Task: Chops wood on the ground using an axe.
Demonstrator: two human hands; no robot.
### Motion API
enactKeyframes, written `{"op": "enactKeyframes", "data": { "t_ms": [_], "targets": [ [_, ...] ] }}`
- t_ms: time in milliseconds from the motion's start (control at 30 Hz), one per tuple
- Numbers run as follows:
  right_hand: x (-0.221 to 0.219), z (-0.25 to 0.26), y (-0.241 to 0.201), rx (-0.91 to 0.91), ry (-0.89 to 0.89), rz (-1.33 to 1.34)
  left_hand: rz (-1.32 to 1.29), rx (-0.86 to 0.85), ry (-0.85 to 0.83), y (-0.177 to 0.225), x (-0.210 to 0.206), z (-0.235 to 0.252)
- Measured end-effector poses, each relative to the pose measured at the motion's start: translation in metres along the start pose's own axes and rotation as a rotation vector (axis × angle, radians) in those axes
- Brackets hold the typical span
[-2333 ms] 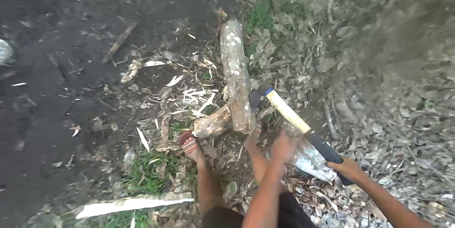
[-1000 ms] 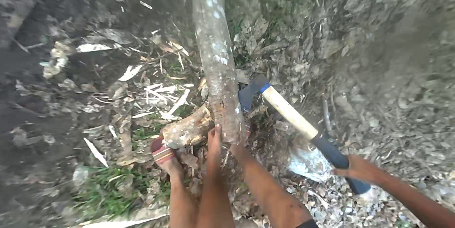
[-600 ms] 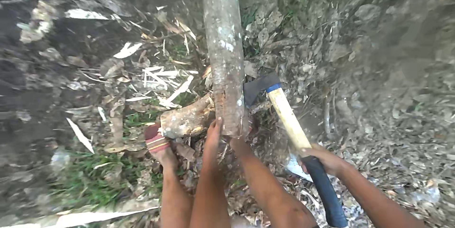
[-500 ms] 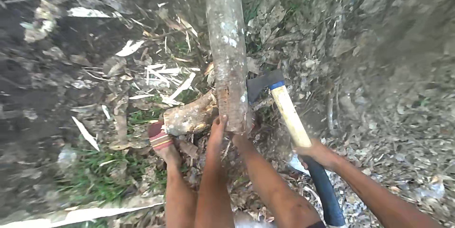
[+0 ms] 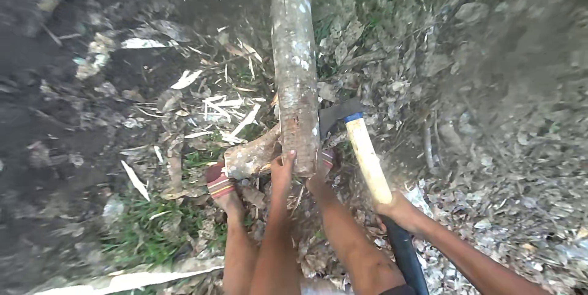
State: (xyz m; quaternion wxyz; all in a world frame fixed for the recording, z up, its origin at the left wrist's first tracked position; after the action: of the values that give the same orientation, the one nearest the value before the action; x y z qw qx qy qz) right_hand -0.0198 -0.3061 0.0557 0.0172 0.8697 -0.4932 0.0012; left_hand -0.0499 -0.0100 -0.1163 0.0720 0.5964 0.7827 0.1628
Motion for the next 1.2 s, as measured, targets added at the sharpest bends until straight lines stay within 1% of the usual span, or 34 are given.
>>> {"op": "enactKeyframes", "data": {
  "t_ms": [167, 400, 467, 533, 600, 667, 767, 800, 867, 933, 967, 1033, 1067, 1133, 1200],
  "targets": [
    [-0.004, 0.000, 0.002, -0.014, -0.053, 0.001, -0.012, -0.014, 0.025, 0.005, 0.001, -0.007],
    [-0.021, -0.008, 0.018, -0.059, -0.112, 0.016, 0.141, -0.002, -0.013, 0.003, 0.025, -0.030],
    [-0.029, -0.006, 0.024, -0.069, -0.100, 0.003, 0.198, 0.027, -0.027, -0.008, 0.030, -0.036],
    [-0.036, 0.001, 0.026, -0.081, -0.050, -0.044, 0.297, 0.050, -0.046, -0.024, 0.033, -0.040],
    [-0.043, 0.005, 0.029, -0.096, -0.033, -0.047, 0.330, 0.061, -0.055, -0.039, 0.032, -0.048],
    [-0.045, 0.009, 0.029, -0.074, -0.024, -0.017, 0.348, 0.046, -0.013, -0.038, 0.032, -0.046],
    [-0.040, 0.006, 0.035, -0.058, -0.004, -0.015, 0.475, 0.066, -0.034, -0.036, 0.034, -0.044],
    [-0.033, 0.003, 0.030, -0.058, 0.005, -0.039, 0.536, 0.075, -0.043, -0.031, 0.034, -0.044],
    [-0.015, -0.016, 0.006, -0.050, 0.028, -0.107, 0.687, 0.101, -0.069, -0.017, 0.035, -0.044],
    [0.006, -0.051, -0.028, -0.041, 0.056, -0.209, 0.782, 0.120, -0.090, -0.010, 0.038, -0.044],
    [0.014, -0.073, -0.036, -0.050, 0.076, -0.258, 0.813, 0.129, -0.103, -0.011, 0.041, -0.046],
    [0.031, -0.114, -0.038, -0.062, 0.138, -0.317, 0.835, 0.109, -0.112, -0.006, 0.040, -0.041],
    [0.037, -0.133, -0.032, -0.069, 0.167, -0.334, 0.839, 0.102, -0.114, -0.005, 0.040, -0.040],
    [0.037, -0.168, -0.022, -0.063, 0.216, -0.349, 0.847, 0.110, -0.111, -0.008, 0.040, -0.043],
    [0.025, -0.190, -0.019, -0.047, 0.262, -0.348, 0.854, 0.123, -0.133, -0.005, 0.040, -0.045]
  ]
}}
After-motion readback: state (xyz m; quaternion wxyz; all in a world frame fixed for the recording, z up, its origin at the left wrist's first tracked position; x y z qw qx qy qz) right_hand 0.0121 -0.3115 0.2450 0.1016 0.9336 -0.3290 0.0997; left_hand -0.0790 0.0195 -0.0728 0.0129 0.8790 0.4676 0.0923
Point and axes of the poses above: each hand's wrist, its own z-axis towards the middle knuckle, its own x-axis out of the back of the hand, y = z × x, the point moved 6 cm from there along z, towards the middle knuckle, and after that the axes turned 4 degrees about -y, right-handed, at the moved point
